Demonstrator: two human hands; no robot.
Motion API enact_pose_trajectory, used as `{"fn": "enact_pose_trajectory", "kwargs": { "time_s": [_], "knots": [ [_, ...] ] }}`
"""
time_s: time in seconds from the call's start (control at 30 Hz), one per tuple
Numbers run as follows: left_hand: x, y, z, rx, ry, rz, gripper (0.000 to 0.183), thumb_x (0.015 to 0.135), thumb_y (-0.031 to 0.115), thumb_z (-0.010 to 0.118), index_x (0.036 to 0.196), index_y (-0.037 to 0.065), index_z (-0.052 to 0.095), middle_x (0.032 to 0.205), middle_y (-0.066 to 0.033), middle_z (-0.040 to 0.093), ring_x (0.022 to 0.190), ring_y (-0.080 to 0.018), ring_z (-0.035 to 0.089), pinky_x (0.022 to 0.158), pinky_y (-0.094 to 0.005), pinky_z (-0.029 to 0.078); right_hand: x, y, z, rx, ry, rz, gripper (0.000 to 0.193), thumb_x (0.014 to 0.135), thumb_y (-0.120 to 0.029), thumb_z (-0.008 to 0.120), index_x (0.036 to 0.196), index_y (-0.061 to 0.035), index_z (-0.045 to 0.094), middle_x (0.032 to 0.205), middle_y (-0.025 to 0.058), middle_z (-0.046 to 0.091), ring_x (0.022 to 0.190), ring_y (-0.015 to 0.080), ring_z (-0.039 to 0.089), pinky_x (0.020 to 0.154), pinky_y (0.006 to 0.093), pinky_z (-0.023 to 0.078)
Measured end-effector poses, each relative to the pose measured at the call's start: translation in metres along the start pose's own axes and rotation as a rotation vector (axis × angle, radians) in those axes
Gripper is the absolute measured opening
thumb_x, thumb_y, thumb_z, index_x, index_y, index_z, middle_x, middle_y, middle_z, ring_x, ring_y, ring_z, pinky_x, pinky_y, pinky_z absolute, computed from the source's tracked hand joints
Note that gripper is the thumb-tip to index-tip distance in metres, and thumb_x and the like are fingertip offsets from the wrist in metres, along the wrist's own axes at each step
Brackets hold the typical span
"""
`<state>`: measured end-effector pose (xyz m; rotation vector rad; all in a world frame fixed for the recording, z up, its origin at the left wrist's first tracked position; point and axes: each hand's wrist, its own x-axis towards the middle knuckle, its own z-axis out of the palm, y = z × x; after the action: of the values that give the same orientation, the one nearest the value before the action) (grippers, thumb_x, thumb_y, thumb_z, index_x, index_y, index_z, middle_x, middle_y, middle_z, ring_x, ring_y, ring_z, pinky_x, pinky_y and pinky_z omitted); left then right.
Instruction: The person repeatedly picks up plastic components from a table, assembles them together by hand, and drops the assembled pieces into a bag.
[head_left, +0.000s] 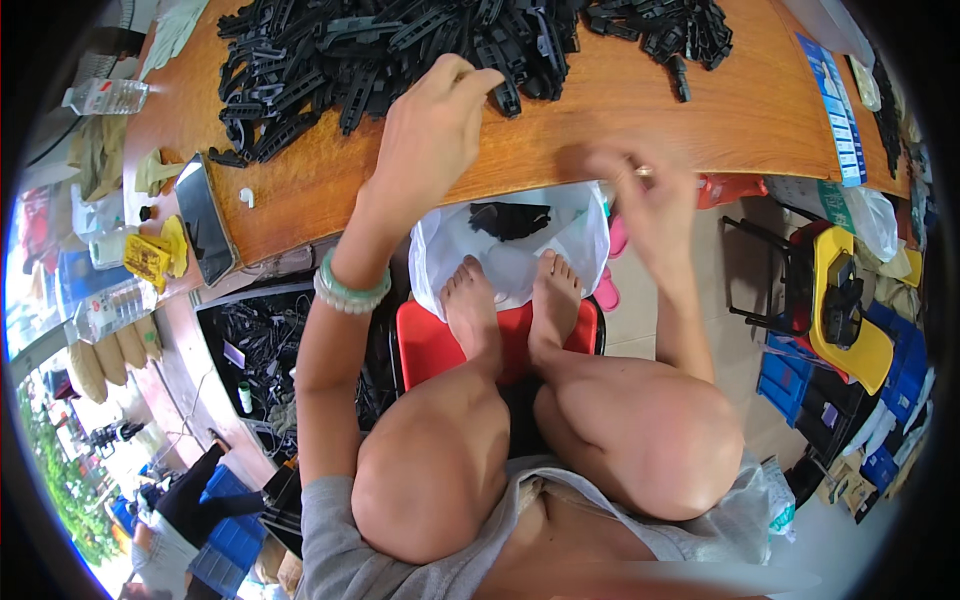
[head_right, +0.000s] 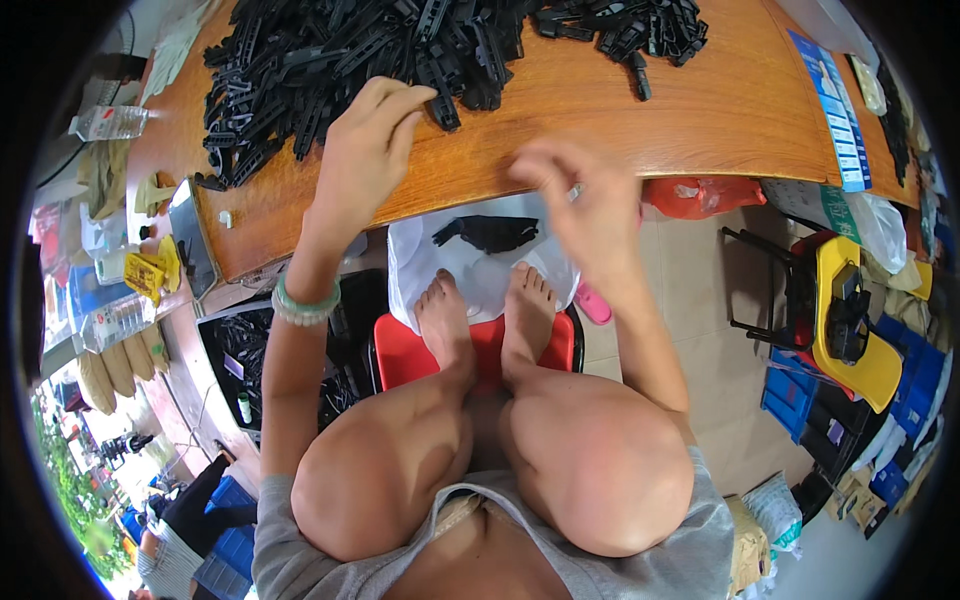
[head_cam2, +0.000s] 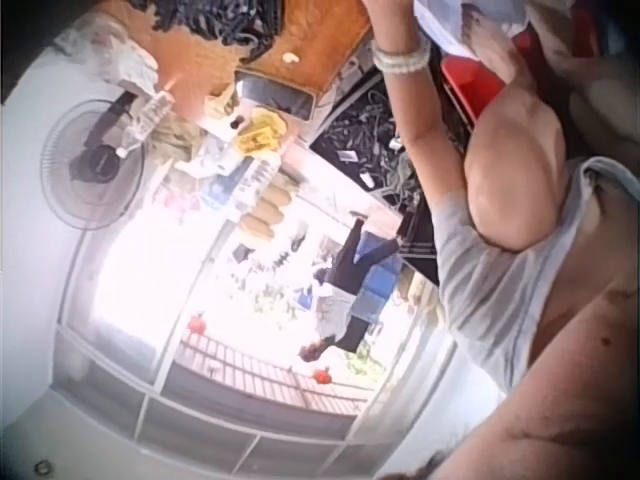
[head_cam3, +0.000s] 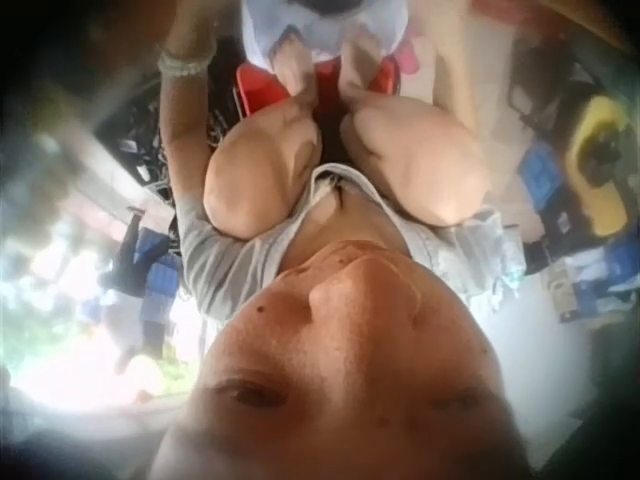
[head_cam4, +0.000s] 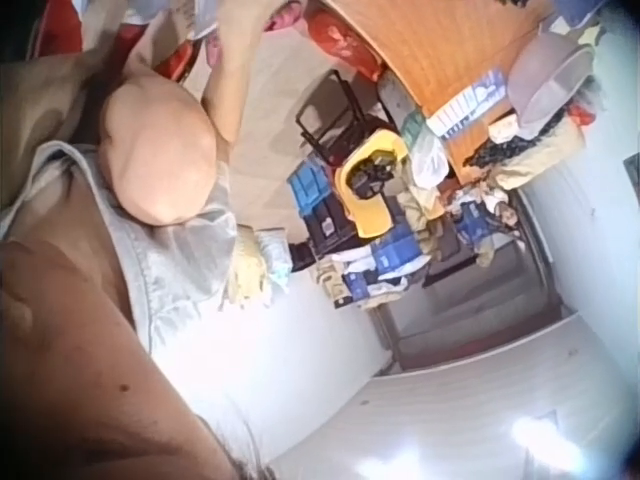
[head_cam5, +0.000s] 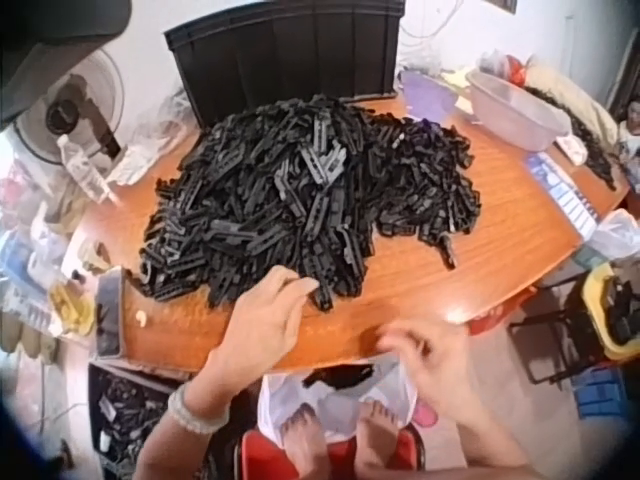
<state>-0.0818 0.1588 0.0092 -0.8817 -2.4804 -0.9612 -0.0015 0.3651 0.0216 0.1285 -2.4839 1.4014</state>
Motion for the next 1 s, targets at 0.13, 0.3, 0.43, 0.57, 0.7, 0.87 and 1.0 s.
{"fn": "enact_pose_trajectory", "kwargs": {
  "time_s": [0.13,0.3,0.43,0.57,0.7,0.87,1.0],
  "knots": [
    [0.013,-0.001,0.017,0.05,-0.026,0.04,0.01,0.082,0.006,0.059,0.091,0.003,0.06,0.085,-0.0095,0.055,0.068,-0.0294,0.058,0.061,-0.0345,0.047,0.047,0.04,-0.033,-0.522,0.362,-0.091,0.012,0.081,-0.012,0.065,0.088,-0.0024,0.066,0.081,0.0111,0.062,0.075,0.0276,0.059,0.066,0.0343,0.046],
    [0.013,0.011,0.015,0.199,-0.051,-0.136,0.012,0.08,0.011,0.062,0.088,0.003,0.057,0.081,-0.0102,0.056,0.066,-0.0298,0.057,0.058,-0.0348,0.046,0.069,0.069,-0.047,-0.796,0.244,0.034,0.019,0.081,-0.017,0.065,0.089,-0.0002,0.065,0.082,0.014,0.062,0.079,0.0299,0.058,0.072,0.0393,0.045],
    [-0.003,0.011,0.011,0.115,0.098,-0.268,0.013,0.078,0.012,0.061,0.084,0.003,0.054,0.082,-0.0148,0.058,0.069,-0.0328,0.059,0.059,-0.0389,0.048,0.048,0.044,-0.039,-0.464,0.325,0.062,0.013,0.082,-0.008,0.062,0.092,-0.0005,0.066,0.084,0.0126,0.063,0.071,0.024,0.058,0.067,0.0328,0.047],
    [-0.023,0.038,-0.004,-0.841,0.042,-0.638,0.015,0.087,0.006,0.056,0.097,-0.005,0.055,0.076,-0.0088,0.063,0.06,-0.0142,0.061,0.055,-0.0262,0.049,0.019,-0.01,-0.024,0.26,-0.257,0.047,0.016,0.078,0.004,0.061,0.093,0.0002,0.066,0.08,0.0114,0.064,0.068,0.0179,0.061,0.062,0.0266,0.048],
    [-0.021,0.06,-0.024,-1.098,-0.221,-0.771,0.02,0.088,0.007,0.058,0.102,-0.007,0.062,0.072,-0.0062,0.061,0.06,-0.0091,0.058,0.053,-0.0212,0.048,0.003,-0.029,-0.007,0.232,-0.283,-0.044,0.017,0.072,0.005,0.066,0.089,0.0008,0.065,0.078,0.0109,0.065,0.066,0.019,0.062,0.06,0.0264,0.049],
    [-0.03,0.075,-0.025,-0.952,-0.25,-0.596,0.03,0.084,0.009,0.064,0.11,-0.006,0.058,0.078,-0.0117,0.065,0.064,-0.0164,0.062,0.056,-0.0263,0.048,-0.003,-0.03,-0.002,0.049,-0.089,-0.27,0.02,0.068,0.005,0.069,0.087,0.0005,0.065,0.079,0.0105,0.066,0.066,0.0205,0.064,0.058,0.0268,0.05],
    [-0.043,0.075,-0.017,-0.618,-0.107,-0.292,0.036,0.082,0.007,0.064,0.114,-0.005,0.054,0.082,-0.0199,0.063,0.068,-0.0312,0.062,0.06,-0.0319,0.048,-0.012,-0.033,0.002,0.092,-0.087,-0.178,0.02,0.068,0.009,0.07,0.086,0.0032,0.066,0.081,0.0092,0.066,0.071,0.0129,0.062,0.058,0.0233,0.048]
  ]
}}
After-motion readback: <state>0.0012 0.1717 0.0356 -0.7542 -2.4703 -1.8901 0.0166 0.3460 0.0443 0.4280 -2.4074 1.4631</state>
